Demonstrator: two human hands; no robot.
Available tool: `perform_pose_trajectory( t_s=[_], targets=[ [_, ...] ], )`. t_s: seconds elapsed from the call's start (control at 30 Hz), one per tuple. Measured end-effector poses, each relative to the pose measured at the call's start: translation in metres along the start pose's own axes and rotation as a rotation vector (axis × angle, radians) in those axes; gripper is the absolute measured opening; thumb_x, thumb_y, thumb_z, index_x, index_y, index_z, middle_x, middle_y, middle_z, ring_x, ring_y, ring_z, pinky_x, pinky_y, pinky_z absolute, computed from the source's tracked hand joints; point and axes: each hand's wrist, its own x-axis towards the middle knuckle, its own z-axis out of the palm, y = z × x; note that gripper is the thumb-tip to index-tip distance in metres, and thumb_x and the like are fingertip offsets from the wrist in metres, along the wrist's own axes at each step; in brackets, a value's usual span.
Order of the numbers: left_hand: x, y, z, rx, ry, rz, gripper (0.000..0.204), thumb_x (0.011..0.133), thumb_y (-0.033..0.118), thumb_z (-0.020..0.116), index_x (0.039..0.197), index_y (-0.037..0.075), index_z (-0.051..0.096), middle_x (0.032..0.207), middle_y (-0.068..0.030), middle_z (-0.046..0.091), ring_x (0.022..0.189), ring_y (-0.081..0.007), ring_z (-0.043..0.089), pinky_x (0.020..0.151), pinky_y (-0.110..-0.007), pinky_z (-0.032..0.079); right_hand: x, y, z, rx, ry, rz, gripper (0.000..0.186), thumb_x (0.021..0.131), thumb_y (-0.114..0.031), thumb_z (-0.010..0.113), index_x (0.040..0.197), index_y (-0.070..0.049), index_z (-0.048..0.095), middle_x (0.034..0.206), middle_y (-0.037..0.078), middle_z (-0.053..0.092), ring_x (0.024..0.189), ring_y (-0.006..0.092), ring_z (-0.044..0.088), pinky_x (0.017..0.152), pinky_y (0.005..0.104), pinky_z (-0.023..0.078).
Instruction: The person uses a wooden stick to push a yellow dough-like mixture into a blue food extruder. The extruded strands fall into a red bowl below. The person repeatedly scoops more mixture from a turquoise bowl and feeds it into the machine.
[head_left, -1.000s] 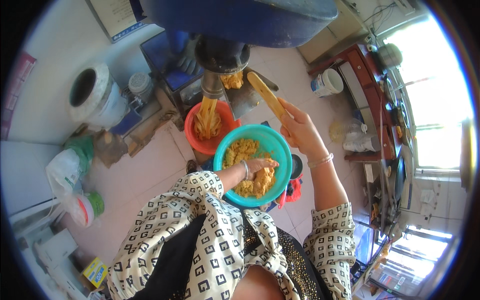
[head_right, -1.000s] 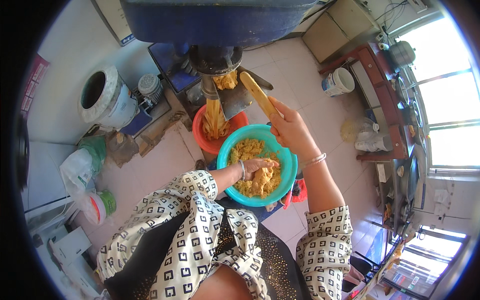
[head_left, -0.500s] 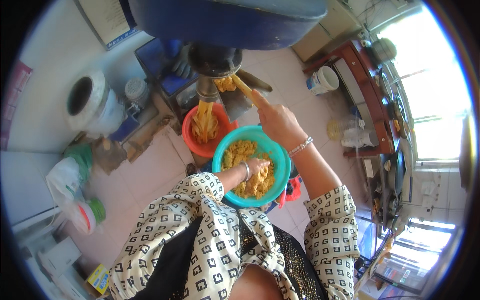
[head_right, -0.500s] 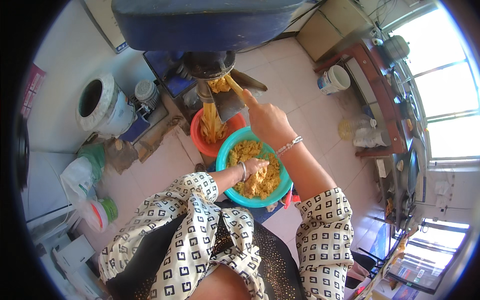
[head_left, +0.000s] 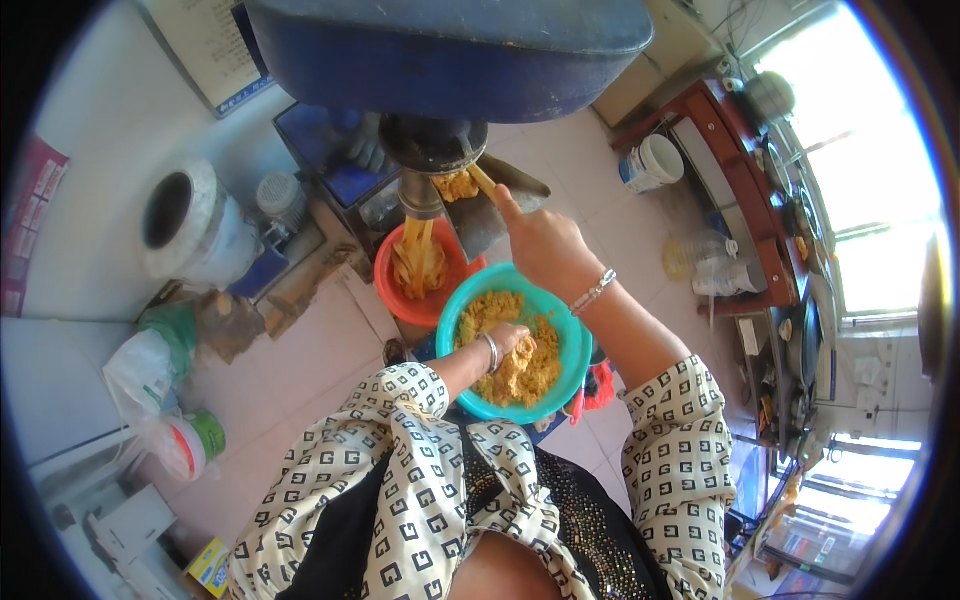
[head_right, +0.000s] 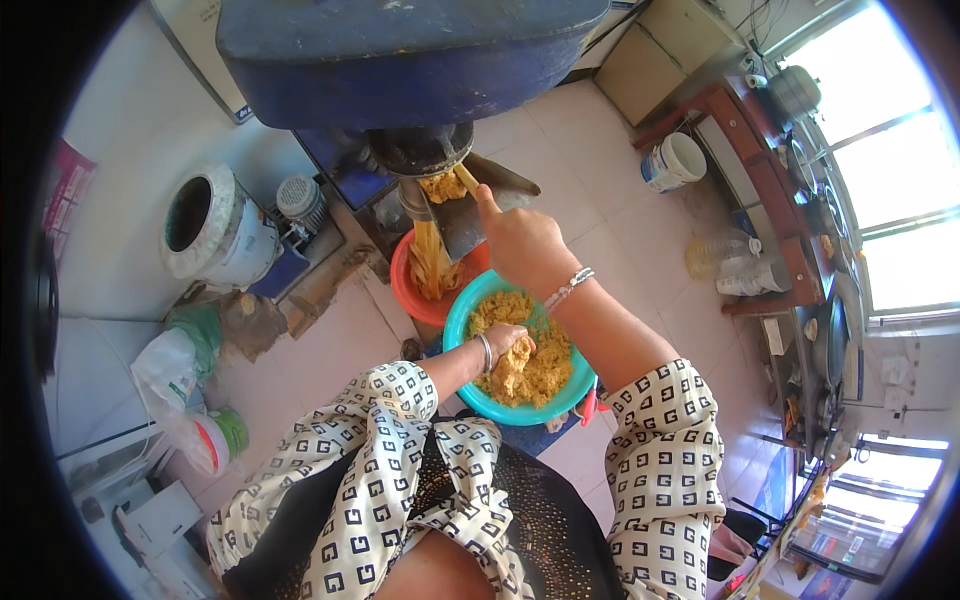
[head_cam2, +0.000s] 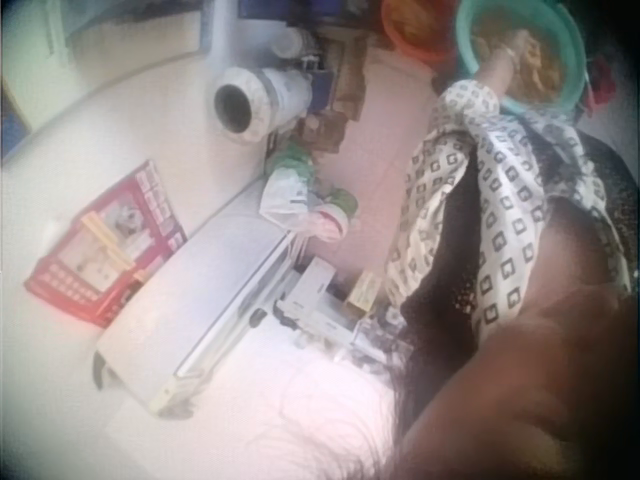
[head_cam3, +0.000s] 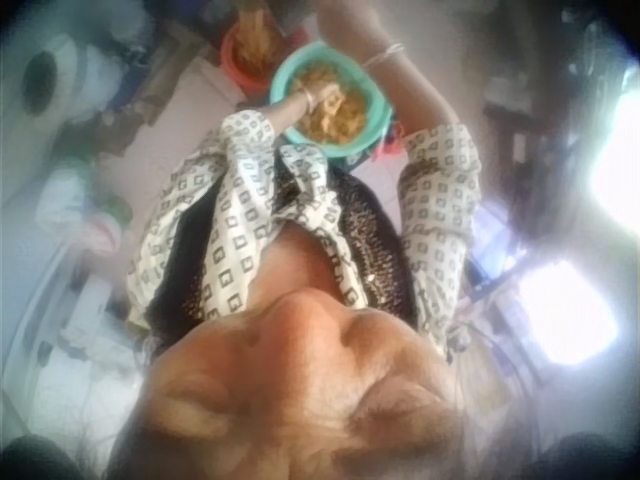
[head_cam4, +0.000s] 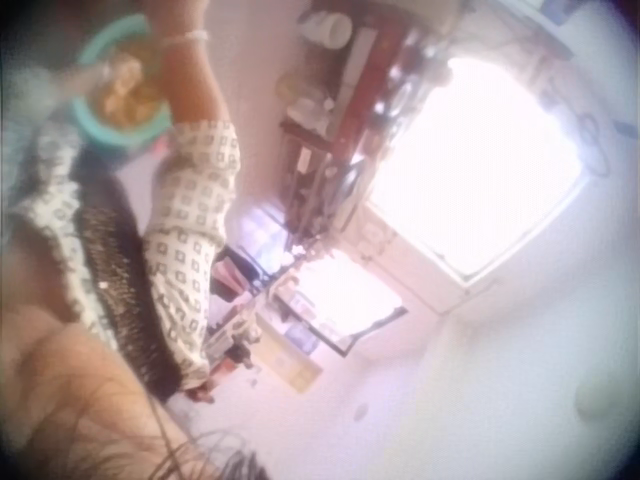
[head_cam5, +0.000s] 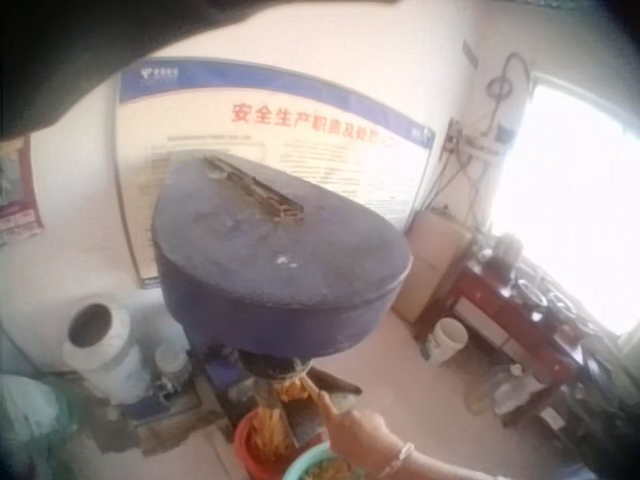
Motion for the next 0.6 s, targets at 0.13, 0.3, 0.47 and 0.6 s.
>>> perform_pose_trajectory(
  t_s=[0.13, 0.3, 0.47, 0.6],
  targets=[
    [0.003, 0.005, -0.005, -0.049, 0.118, -0.006, 0.038, 0.097, 0.032, 0.049, 0.087, 0.003, 0.071, 0.073, -0.01, 0.067, 0.06, -0.0234, 0.064, 0.059, -0.042, 0.055, -0.009, 0.008, 0.0, 0.012, 0.057, 0.004, 0.062, 0.091, -0.012, 0.052, 0.151, -0.005, 0.034, 0.067, 0.017, 0.064, 0.062, 0.0347, 0.067, 0.056, 0.0453, 0.052],
    [-0.02, 0.025, -0.009, -0.38, -0.23, -0.144, 0.038, 0.099, 0.037, 0.046, 0.105, 0.004, 0.064, 0.091, -0.0115, 0.069, 0.081, -0.0287, 0.067, 0.076, -0.046, 0.056, -0.053, 0.037, -0.012, 0.198, 0.014, 0.11, 0.064, 0.091, -0.011, 0.052, 0.152, -0.011, 0.032, 0.075, 0.02, 0.067, 0.069, 0.0381, 0.068, 0.062, 0.0475, 0.054],
    [-0.025, 0.019, -0.006, -0.25, -0.303, -0.018, 0.029, 0.098, 0.023, 0.059, 0.12, 0.004, 0.056, 0.11, -0.0133, 0.067, 0.099, -0.0288, 0.067, 0.087, -0.05, 0.055, -0.026, 0.006, 0.009, 0.3, -0.031, 0.111, 0.072, 0.086, -0.006, 0.053, 0.153, -0.004, 0.027, 0.077, 0.023, 0.068, 0.072, 0.0401, 0.069, 0.064, 0.0485, 0.055],
    [-0.021, 0.009, 0.004, -0.185, -0.229, 0.121, 0.048, 0.096, 0.051, 0.062, 0.109, 0.005, 0.062, 0.095, -0.01, 0.069, 0.084, -0.0241, 0.07, 0.07, -0.042, 0.061, -0.014, -0.002, 0.015, 0.255, -0.027, 0.072, 0.076, 0.084, -0.006, 0.055, 0.154, 0.0, 0.024, 0.077, 0.023, 0.068, 0.072, 0.0394, 0.069, 0.063, 0.0479, 0.055]
  ],
)
